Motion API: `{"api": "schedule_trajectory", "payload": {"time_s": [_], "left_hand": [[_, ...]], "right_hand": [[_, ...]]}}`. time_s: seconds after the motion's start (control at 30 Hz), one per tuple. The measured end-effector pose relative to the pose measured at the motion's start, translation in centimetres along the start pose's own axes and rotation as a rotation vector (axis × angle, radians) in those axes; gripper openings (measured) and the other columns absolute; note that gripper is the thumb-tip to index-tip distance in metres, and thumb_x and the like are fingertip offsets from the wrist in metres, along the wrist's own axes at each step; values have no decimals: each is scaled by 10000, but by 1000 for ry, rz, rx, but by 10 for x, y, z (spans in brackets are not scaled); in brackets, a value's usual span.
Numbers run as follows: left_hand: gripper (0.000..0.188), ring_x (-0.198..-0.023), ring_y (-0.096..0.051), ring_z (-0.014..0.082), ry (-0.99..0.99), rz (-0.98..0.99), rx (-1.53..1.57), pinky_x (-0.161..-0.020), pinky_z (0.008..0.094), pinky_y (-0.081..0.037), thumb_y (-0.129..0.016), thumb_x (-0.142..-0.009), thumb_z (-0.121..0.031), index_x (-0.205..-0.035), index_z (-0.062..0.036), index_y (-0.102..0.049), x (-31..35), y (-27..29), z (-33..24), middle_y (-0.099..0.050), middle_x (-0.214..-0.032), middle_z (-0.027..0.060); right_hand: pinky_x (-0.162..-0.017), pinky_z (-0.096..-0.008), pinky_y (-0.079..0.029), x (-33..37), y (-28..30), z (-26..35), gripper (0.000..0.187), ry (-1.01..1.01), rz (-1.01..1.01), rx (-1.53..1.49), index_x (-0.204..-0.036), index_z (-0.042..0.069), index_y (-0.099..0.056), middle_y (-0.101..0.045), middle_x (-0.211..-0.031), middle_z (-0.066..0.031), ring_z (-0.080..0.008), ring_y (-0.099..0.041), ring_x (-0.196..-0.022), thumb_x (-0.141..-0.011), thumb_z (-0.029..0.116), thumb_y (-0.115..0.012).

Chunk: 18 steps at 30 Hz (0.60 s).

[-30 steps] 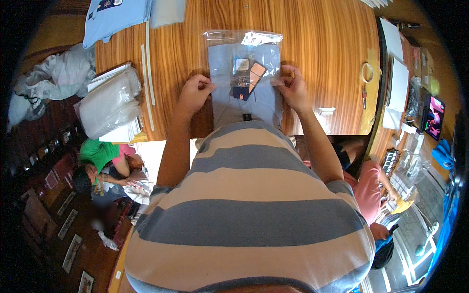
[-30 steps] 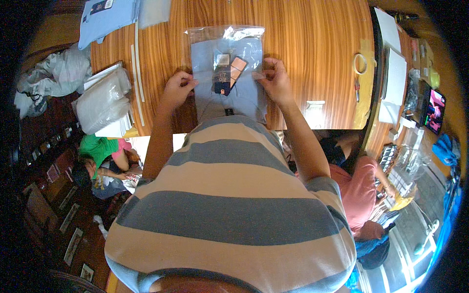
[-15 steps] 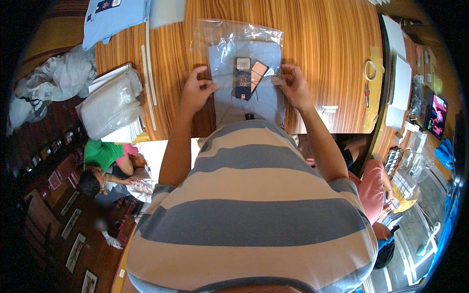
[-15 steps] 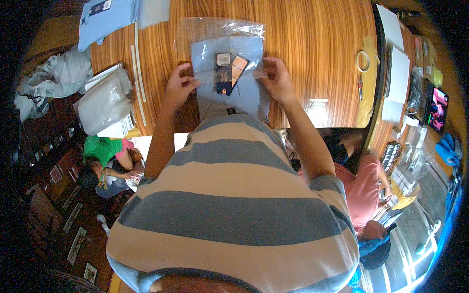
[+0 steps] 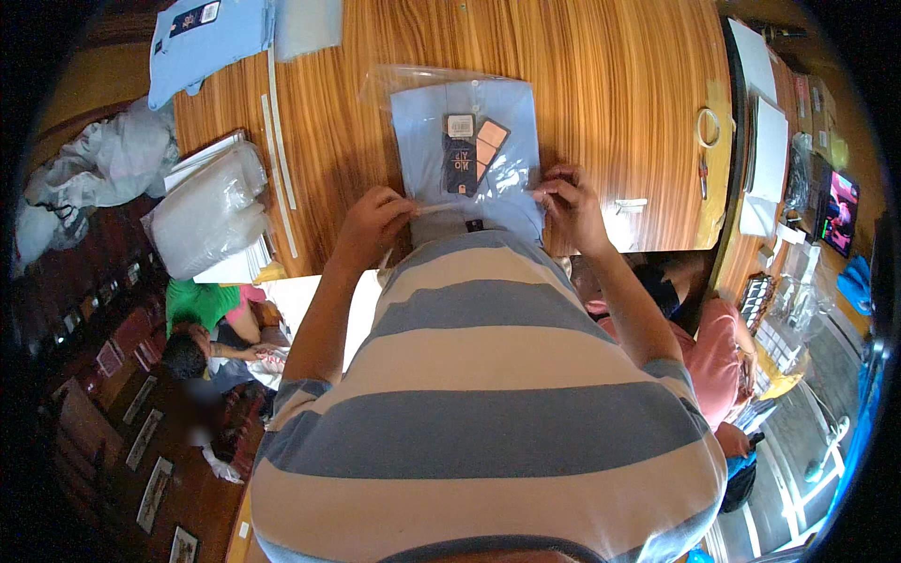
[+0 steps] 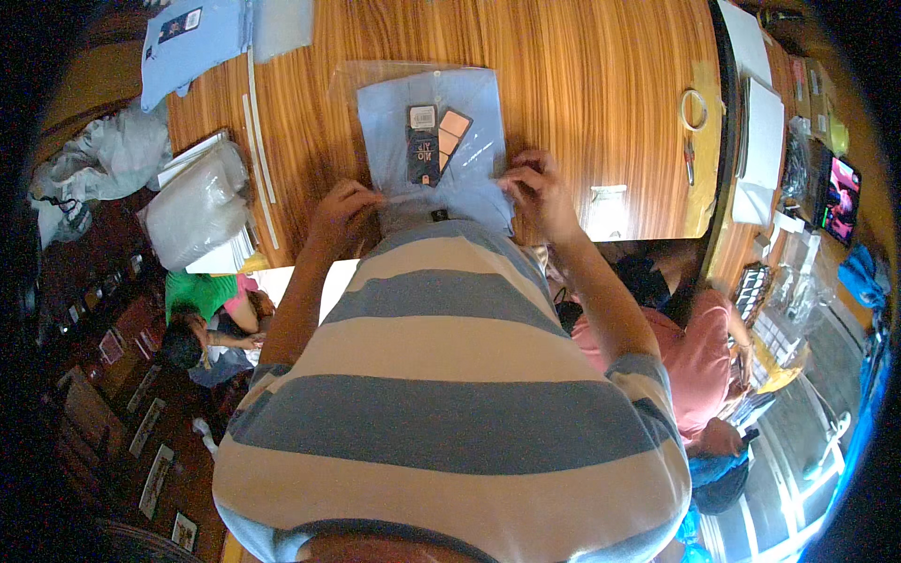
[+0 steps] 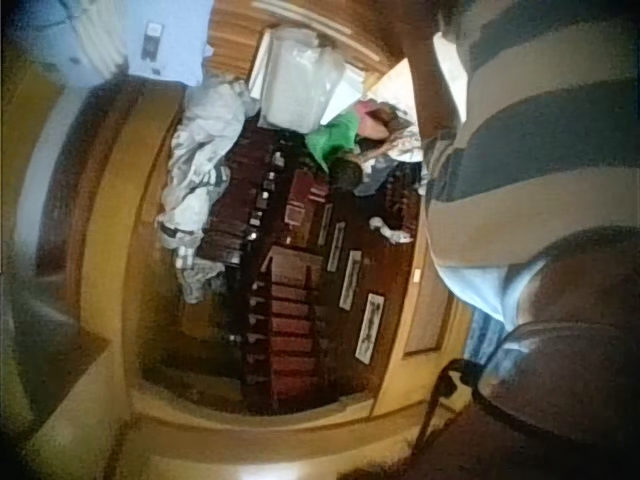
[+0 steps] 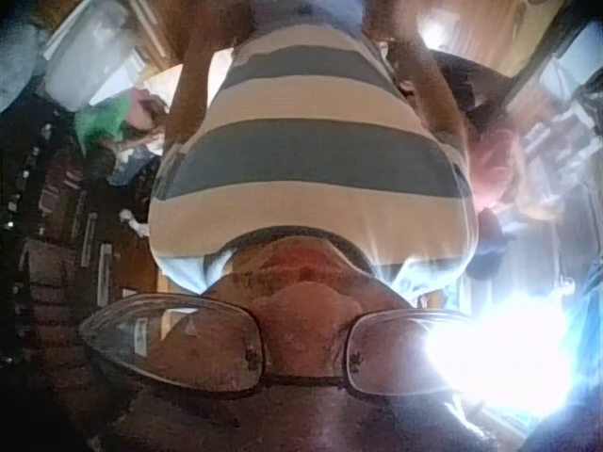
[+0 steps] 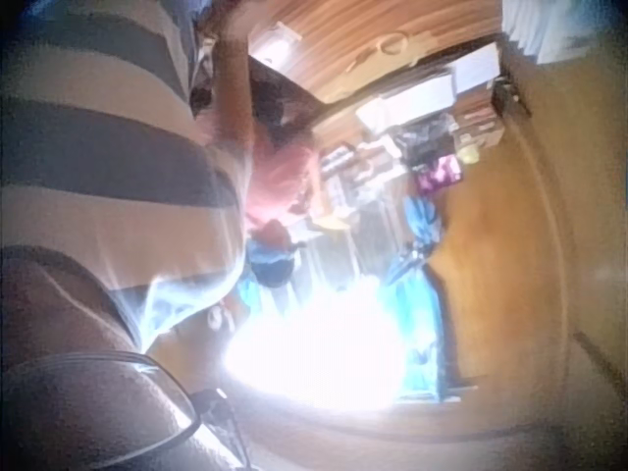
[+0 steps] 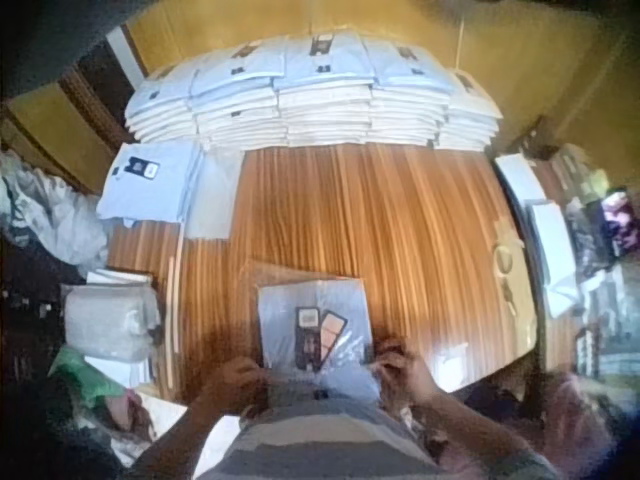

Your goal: The person places a folded shirt into a plastic bag, removes the protective strip from the adhesive, seals the bag, and stacks it with others.

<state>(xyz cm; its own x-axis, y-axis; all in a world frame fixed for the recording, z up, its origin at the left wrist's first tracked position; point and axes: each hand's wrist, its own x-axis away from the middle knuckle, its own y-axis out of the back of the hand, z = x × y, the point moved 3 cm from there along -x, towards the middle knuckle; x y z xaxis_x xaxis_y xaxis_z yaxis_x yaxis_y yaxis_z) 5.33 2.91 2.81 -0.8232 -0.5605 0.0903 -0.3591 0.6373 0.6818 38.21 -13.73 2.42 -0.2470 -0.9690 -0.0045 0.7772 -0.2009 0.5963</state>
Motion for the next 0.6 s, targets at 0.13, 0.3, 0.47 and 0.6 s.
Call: {"api": "schedule_trajectory", "payload": {"time_s": [0.13, 0.3, 0.47, 0.6], "left_hand": [[222, -995, -693, 326, 43, -4, 111, -863, 396, -567, -808, -887, -88, -1099, -62, -752, 38, -22, -9, -717, -1033, 133], [324, -915, -731, 199, 460, -257, 342, -786, 341, -612, -829, -908, -129, -1194, -31, -714, 49, -35, -24, -748, -1026, 116], [405, -944, -751, 166, 617, -226, 476, -822, 318, -617, -876, -876, -158, -1219, -32, -702, 46, -48, -9, -779, -1031, 108], [411, -953, -743, 180, 672, -134, 465, -834, 327, -619, -861, -878, -129, -1232, -10, -691, 35, -37, -13, -764, -1041, 116]], "right_hand": [[-935, -405, -563, 40, -8, 5, 123, -231, 1, -143, -967, 37, -776, -662, -1151, -169, -331, -671, -1114, -856, 35, -830], [-833, -364, -598, 55, -19, 11, 333, -595, -108, -313, -1161, -1, -675, -757, -987, -141, -233, -741, -932, -890, 90, -845], [-804, -325, -601, 54, -28, 3, 421, -639, -45, -405, -1249, -20, -612, -765, -971, -136, -192, -734, -906, -908, 94, -833], [-786, -315, -595, 47, -27, -7, 461, -636, 74, -487, -1305, -11, -570, -757, -1014, -137, -177, -728, -920, -930, 103, -812]]}}
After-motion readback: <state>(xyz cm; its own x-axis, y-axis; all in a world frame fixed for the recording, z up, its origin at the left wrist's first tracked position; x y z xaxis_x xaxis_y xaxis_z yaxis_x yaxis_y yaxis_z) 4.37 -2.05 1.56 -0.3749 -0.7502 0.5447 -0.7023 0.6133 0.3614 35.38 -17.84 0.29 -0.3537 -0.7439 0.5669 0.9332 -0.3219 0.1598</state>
